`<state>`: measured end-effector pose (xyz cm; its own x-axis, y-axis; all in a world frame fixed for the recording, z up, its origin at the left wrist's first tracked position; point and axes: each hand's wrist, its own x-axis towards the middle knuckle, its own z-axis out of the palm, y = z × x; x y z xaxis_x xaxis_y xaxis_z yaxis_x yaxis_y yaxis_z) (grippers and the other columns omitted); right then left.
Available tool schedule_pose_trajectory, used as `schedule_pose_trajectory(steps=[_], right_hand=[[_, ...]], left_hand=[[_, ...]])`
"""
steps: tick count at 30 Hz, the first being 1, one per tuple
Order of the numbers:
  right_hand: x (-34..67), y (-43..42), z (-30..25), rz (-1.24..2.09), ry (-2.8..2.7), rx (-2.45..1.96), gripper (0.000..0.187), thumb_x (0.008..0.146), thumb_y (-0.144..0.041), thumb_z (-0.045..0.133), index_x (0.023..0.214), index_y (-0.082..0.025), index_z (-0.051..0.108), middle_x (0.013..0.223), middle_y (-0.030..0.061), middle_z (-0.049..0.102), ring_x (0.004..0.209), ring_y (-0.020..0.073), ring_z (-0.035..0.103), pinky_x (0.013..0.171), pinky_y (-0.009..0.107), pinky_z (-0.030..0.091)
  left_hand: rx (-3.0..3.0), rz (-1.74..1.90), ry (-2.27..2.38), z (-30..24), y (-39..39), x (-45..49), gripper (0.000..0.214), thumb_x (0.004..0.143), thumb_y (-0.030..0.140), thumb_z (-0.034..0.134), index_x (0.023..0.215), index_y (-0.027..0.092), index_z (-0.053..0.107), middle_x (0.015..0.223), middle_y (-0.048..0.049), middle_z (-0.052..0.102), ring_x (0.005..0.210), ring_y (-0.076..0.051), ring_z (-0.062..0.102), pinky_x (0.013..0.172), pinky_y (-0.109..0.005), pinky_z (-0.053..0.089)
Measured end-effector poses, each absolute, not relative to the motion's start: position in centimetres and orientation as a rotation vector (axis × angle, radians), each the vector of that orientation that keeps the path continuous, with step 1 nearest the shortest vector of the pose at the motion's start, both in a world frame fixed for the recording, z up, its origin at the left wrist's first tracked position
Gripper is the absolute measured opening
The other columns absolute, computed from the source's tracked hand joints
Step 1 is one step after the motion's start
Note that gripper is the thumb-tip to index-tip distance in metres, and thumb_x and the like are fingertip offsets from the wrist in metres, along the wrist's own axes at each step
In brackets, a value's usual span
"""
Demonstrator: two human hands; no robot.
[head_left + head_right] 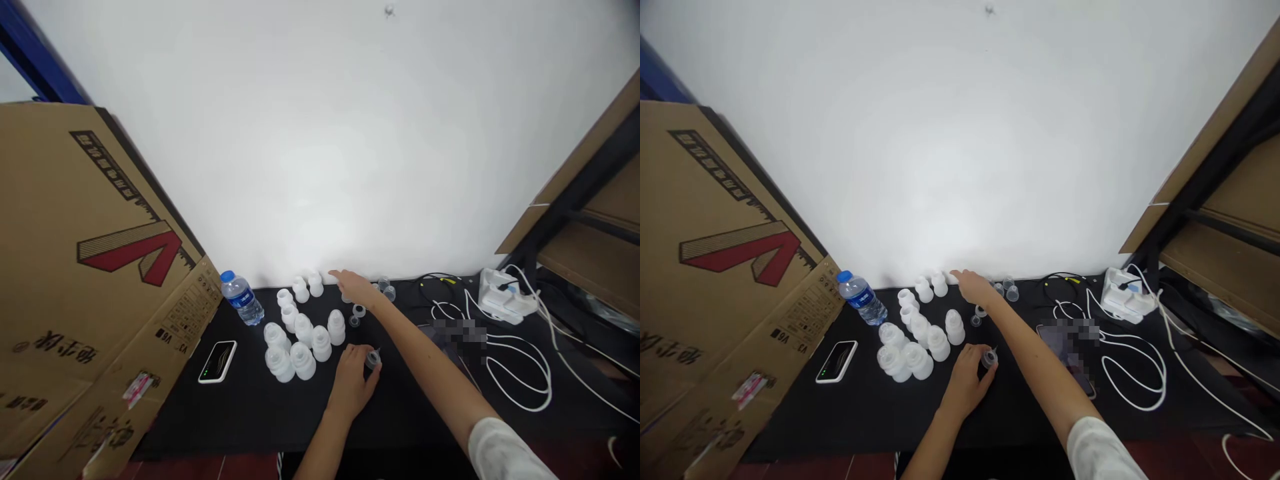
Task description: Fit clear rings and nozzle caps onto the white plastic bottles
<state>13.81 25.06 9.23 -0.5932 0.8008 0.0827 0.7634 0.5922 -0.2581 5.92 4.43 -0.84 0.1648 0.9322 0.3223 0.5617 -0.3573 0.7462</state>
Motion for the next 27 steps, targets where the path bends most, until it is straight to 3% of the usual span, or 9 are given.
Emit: schedule_pose_trajectory(steps=[3,6,9,13,15,18,21,25,27], right_hand=[[10.6,25.4,9.4,0.321,-2.664,-1.230,0.060,0.108,-0.017,0.058,0.166,-0.026,0.044,0.130,0.0078,0.074,0.105,0.0216,0.068,0.092,0.028,0.046],[8.9,25.4,8.8,0.347,-2.634,-1.204,0.058,0.101,-0.015,0.071,0.157,-0.021,0.055,0.127,0.0096,0.075,0.105,0.0239,0.068,0.090,0.030,0.047],[9.0,25.3,8.1,0.372,-2.529,-1.185,0.032,0.099,-0.019,0.073,0.131,-0.017,0.069,0.126,0.0132,0.073,0.113,0.0285,0.066,0.094,0.034,0.050],[12.1,24.4,7.5,0.417,-2.252,-1.175,0.009,0.106,-0.024,0.059,0.111,-0.020,0.067,0.125,0.0142,0.071,0.122,0.0294,0.062,0.108,0.040,0.048],[14.8,23.1,7.1,0.444,-2.048,-1.193,0.018,0.111,-0.031,0.048,0.109,-0.021,0.063,0.119,0.0132,0.071,0.116,0.0279,0.063,0.106,0.040,0.050],[19.4,20.0,5.6,0.508,-1.732,-1.239,0.034,0.115,-0.050,0.036,0.105,-0.024,0.056,0.091,0.0045,0.066,0.085,0.0234,0.064,0.082,0.035,0.055],[22.5,16.1,3.2,0.587,-1.512,-1.240,0.038,0.112,-0.061,0.034,0.107,-0.027,0.048,0.085,0.0013,0.063,0.073,0.0217,0.063,0.066,0.032,0.053],[24.0,11.5,-0.2,0.991,-1.174,-1.087,0.047,0.098,-0.070,0.063,0.113,-0.030,0.045,0.089,0.0016,0.071,0.073,0.0230,0.070,0.065,0.032,0.055],[24.2,10.0,-1.3,1.193,-1.028,-1.030,0.055,0.090,-0.069,0.077,0.115,-0.030,0.046,0.087,0.0018,0.073,0.073,0.0243,0.073,0.065,0.033,0.056]], left_hand=[[1.996,1.094,1.401,-1.1,4.4,5.9,0.025,0.101,0.025,0.065,0.126,0.025,0.069,0.116,-0.0102,0.076,0.111,-0.033,0.069,0.097,-0.054,0.059],[1.997,1.119,1.401,-1.4,4.5,5.9,0.026,0.100,0.026,0.066,0.127,0.027,0.069,0.116,-0.0103,0.076,0.111,-0.034,0.070,0.096,-0.056,0.060],[1.994,1.111,1.397,-1.5,4.5,5.9,0.024,0.101,0.026,0.066,0.125,0.026,0.069,0.114,-0.0100,0.076,0.109,-0.034,0.070,0.095,-0.054,0.060],[1.946,1.116,1.395,-0.9,4.3,5.7,0.025,0.105,0.032,0.062,0.129,0.026,0.067,0.117,-0.0110,0.074,0.112,-0.033,0.069,0.099,-0.053,0.059],[1.889,1.138,1.391,-0.4,4.1,5.6,0.028,0.110,0.035,0.055,0.134,0.026,0.065,0.121,-0.0113,0.072,0.115,-0.031,0.069,0.102,-0.051,0.057],[1.817,1.202,1.356,0.0,3.8,5.5,0.032,0.114,0.039,0.044,0.135,0.025,0.064,0.122,-0.0110,0.070,0.114,-0.028,0.069,0.102,-0.047,0.056],[1.669,1.326,1.318,-0.3,3.7,5.5,0.037,0.115,0.046,0.042,0.131,0.023,0.067,0.119,-0.0109,0.072,0.109,-0.026,0.070,0.099,-0.043,0.055],[1.157,1.489,1.214,-1.1,4.7,5.6,0.054,0.111,0.064,0.043,0.107,0.019,0.072,0.082,-0.0044,0.069,0.069,-0.018,0.063,0.066,-0.031,0.052],[0.911,1.548,1.117,-1.4,5.4,5.6,0.056,0.105,0.070,0.052,0.101,0.017,0.071,0.078,-0.0032,0.068,0.061,-0.014,0.058,0.055,-0.027,0.045]])
